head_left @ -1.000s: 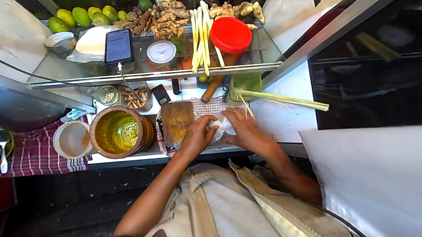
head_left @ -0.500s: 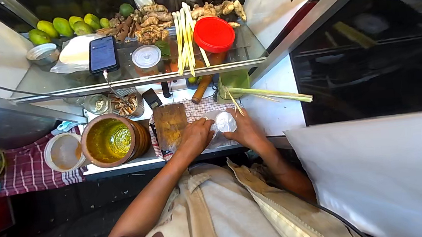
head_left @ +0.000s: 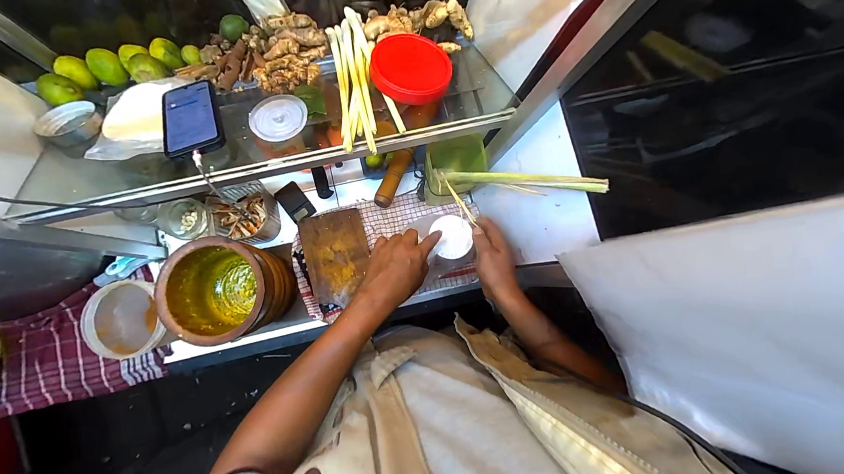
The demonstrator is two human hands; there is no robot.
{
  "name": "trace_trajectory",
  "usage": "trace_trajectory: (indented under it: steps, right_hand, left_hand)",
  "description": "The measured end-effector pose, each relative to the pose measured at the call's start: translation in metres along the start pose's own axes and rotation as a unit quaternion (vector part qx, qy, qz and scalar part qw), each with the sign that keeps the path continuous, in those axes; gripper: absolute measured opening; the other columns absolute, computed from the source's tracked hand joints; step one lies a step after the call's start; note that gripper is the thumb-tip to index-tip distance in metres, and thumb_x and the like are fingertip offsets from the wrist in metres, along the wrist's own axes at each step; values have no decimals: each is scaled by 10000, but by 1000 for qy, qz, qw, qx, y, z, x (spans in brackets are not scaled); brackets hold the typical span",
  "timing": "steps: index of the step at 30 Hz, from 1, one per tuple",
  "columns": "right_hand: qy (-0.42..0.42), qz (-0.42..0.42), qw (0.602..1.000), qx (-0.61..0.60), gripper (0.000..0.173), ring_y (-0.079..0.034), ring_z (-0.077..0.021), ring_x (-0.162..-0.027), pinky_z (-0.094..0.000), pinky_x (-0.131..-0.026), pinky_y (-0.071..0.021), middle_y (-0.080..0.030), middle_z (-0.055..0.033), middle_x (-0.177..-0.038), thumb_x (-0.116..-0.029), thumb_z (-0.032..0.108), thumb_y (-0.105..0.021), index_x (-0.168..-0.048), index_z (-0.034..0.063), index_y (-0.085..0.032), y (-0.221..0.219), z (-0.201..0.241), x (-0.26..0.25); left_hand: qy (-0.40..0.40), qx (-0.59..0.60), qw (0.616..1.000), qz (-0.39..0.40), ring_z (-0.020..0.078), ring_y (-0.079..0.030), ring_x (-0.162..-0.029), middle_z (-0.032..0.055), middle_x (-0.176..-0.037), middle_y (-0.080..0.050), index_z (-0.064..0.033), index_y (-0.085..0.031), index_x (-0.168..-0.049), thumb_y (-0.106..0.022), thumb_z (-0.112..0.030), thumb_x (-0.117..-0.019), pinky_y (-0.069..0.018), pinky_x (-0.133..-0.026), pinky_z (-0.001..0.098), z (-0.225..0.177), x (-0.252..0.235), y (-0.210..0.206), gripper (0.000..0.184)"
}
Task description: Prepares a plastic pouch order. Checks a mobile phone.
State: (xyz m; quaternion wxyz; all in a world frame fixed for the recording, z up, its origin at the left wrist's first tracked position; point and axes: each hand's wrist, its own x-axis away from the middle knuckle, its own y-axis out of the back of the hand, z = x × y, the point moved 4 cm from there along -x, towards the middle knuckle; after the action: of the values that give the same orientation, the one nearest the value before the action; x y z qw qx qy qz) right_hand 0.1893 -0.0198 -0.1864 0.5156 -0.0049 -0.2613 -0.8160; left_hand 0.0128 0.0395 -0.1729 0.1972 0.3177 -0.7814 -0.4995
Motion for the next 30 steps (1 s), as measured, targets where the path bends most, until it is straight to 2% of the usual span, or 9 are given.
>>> trace_trajectory:
  steps: [2,5,11,13,17,22,25,28,30]
  right_hand:
    - [-55,-8,996,-74,457,-570,-246,-1266,-472,-1060,-462,-576,-183,-1409,-1128,324,-356,-1442,41,-531,-3,-8,-3]
    - [-98,-31,990,-98,346,-601,-209,-1070,-448,-927,-497,-636,-155,-1197,-1113,260,-416,-1239,22,-634,-4,-6,-7]
    - [-182,-6,972,-149,317,-625,-210,-1006,-418,-847,-536,-643,-135,-1187,-1094,260,-471,-1299,57,-602,-7,-18,-15]
    - [-205,9,965,-161,285,-634,-207,-939,-402,-794,-548,-652,-130,-1117,-1092,244,-489,-1262,51,-610,-11,-27,-18]
    - [-132,-37,985,-103,224,-613,-206,-978,-428,-879,-519,-643,-151,-1100,-1069,139,-506,-1188,-3,-632,-10,-23,-18]
    - [-21,-85,996,-17,246,-604,-216,-901,-429,-809,-511,-623,-138,-1017,-1097,216,-477,-1188,24,-602,-6,-14,-10]
    - [41,-95,995,15,252,-615,-225,-975,-437,-860,-514,-619,-146,-1068,-1095,194,-443,-1171,15,-603,-2,-2,-13]
    - [9,-66,998,7,214,-596,-226,-961,-446,-856,-490,-627,-156,-1044,-1063,131,-488,-1109,-12,-640,-1,7,-23]
    - [-43,-25,998,33,313,-580,-220,-959,-462,-844,-466,-628,-148,-1043,-1092,214,-420,-1083,-2,-645,-1,13,-23]
  left_hand:
    - [-11,-9,1000,10,300,-642,-815,124,-941,-646,-267,-598,-1447,-588,-161,-952,-484,-692,464,-2,-3,1,507]
    - [-16,-5,999,31,327,-654,-854,145,-967,-658,-242,-632,-1410,-604,-160,-949,-498,-709,495,-4,-6,1,469]
    - [-9,-10,999,35,310,-652,-837,133,-950,-653,-274,-632,-1411,-598,-172,-948,-492,-695,478,-2,-8,-1,475]
    - [-10,-11,999,34,307,-651,-830,131,-941,-651,-275,-638,-1404,-593,-166,-948,-490,-691,475,-1,-8,-1,471]
    - [-12,-13,999,42,311,-655,-840,133,-941,-655,-266,-639,-1404,-590,-164,-953,-494,-696,480,-1,-7,1,465]
    - [-7,-13,999,40,307,-651,-831,129,-941,-653,-271,-649,-1394,-590,-166,-957,-495,-698,476,0,-5,1,453]
    - [-9,-21,999,38,303,-652,-832,123,-944,-654,-296,-640,-1400,-595,-180,-954,-496,-696,478,-1,-6,-2,463]
    - [-6,-16,999,46,303,-651,-840,125,-955,-653,-303,-630,-1408,-602,-166,-948,-494,-700,480,-4,-7,0,481]
    - [-1,-8,999,50,308,-652,-835,129,-959,-657,-286,-650,-1390,-619,-157,-946,-495,-702,485,-5,-6,6,464]
